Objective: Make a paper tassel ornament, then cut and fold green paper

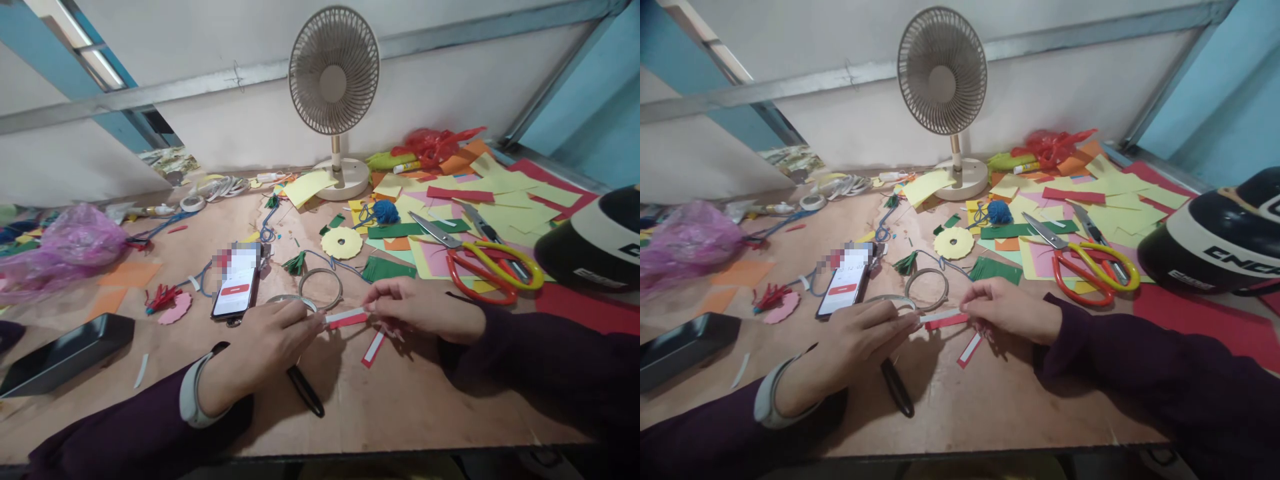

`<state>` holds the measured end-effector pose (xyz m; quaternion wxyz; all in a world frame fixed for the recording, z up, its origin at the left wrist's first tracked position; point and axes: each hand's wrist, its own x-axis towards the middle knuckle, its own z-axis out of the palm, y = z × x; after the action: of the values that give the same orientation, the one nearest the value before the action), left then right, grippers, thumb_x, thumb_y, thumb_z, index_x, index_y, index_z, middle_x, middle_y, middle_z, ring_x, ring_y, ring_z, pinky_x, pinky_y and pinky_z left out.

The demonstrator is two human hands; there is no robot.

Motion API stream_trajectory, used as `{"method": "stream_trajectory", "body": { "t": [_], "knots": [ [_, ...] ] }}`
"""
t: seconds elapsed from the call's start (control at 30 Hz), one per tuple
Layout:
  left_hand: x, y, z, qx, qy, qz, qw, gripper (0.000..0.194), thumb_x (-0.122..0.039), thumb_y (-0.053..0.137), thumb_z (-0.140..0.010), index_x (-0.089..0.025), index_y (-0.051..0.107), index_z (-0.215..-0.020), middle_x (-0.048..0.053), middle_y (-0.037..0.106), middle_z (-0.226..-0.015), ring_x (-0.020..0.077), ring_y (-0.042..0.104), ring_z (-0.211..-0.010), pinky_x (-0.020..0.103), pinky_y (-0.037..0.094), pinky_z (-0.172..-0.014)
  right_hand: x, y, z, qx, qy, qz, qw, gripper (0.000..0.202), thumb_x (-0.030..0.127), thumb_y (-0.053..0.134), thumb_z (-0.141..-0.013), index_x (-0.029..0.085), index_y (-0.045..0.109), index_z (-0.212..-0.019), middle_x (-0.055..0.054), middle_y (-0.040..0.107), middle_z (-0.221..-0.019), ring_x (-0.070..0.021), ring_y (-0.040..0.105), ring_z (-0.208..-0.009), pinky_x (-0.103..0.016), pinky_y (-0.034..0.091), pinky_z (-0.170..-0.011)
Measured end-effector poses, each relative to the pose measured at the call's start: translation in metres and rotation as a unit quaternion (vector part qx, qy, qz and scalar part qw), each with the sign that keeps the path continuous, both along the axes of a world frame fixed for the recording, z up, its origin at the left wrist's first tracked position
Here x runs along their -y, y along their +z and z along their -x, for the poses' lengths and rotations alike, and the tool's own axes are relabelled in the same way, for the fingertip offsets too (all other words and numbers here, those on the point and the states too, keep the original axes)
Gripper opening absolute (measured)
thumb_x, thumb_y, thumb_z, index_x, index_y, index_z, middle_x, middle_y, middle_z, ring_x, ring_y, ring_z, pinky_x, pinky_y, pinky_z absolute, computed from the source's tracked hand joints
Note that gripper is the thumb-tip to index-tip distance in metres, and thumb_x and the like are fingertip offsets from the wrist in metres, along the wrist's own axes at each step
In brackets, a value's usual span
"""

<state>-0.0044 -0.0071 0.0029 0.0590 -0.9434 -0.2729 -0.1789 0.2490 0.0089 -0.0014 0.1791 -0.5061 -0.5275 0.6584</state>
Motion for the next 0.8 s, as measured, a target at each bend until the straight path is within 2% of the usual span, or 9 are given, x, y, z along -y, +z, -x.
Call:
{"method": "stream_trajectory", "body": {
  "t": [0.1,0.2,0.3,0.43,0.6,0.8],
  "knots": [
    [-0.001,-0.005,0.000,0.005,-0.001,0.002,1.000,0.020,-0.021,0.044,-0.097,-0.017,0.064,-0.097,-0.001,0.049,-0.067,0.0109,0.044,-0.055,0.024,0.030,-0.048,0.000,0.000,-0.004,0.068,0.044,-0.127,0.989,0.018,0.032,0.057,-0.080,0.016,0.059,-0.088,0.001,0.059,-0.060,-0.0103,0.050,-0.051,-0.022,0.037,-0.047],
    [-0.001,-0.008,-0.001,0.000,0.003,0.009,1.000,0.020,-0.022,0.045,-0.097,-0.018,0.065,-0.095,0.000,0.050,-0.067,0.0115,0.045,-0.056,0.024,0.030,-0.048,-0.002,-0.002,-0.009,0.158,0.070,-0.246,0.954,0.018,0.029,0.052,-0.083,0.016,0.063,-0.090,-0.001,0.062,-0.068,-0.0119,0.053,-0.057,-0.023,0.036,-0.051],
    [-0.001,-0.008,-0.002,-0.006,0.005,0.005,1.000,0.020,-0.022,0.045,-0.097,-0.018,0.064,-0.093,0.000,0.051,-0.067,0.0118,0.045,-0.056,0.024,0.030,-0.049,-0.003,-0.003,-0.012,0.221,0.128,-0.307,0.917,0.015,0.025,0.052,-0.083,0.017,0.065,-0.083,-0.002,0.064,-0.073,-0.0143,0.055,-0.064,-0.025,0.037,-0.058],
    [-0.002,-0.006,-0.004,0.003,-0.005,0.002,1.000,0.022,-0.022,0.044,-0.097,-0.017,0.065,-0.091,0.000,0.050,-0.066,0.0117,0.044,-0.054,0.024,0.029,-0.048,-0.002,-0.005,-0.011,0.247,0.170,-0.339,0.892,0.015,0.022,0.052,-0.084,0.016,0.065,-0.083,-0.004,0.066,-0.078,-0.0158,0.057,-0.069,-0.026,0.038,-0.062],
    [-0.002,-0.007,-0.006,0.003,-0.024,-0.022,0.999,0.022,-0.021,0.043,-0.097,-0.016,0.064,-0.093,0.000,0.050,-0.065,0.0125,0.042,-0.055,0.025,0.029,-0.049,-0.002,-0.009,-0.009,0.246,0.181,-0.342,0.889,0.012,0.019,0.053,-0.084,0.016,0.065,-0.086,-0.005,0.067,-0.084,-0.0169,0.059,-0.076,-0.026,0.039,-0.067],
    [-0.003,-0.014,-0.003,-0.024,-0.031,-0.039,0.998,0.016,-0.019,0.045,-0.097,-0.016,0.061,-0.102,-0.001,0.050,-0.068,0.0132,0.041,-0.057,0.027,0.028,-0.052,-0.002,-0.012,-0.010,0.252,0.184,-0.338,0.888,0.011,0.022,0.054,-0.084,0.017,0.064,-0.084,-0.003,0.064,-0.078,-0.0146,0.055,-0.068,-0.024,0.036,-0.061]
  ]
}}
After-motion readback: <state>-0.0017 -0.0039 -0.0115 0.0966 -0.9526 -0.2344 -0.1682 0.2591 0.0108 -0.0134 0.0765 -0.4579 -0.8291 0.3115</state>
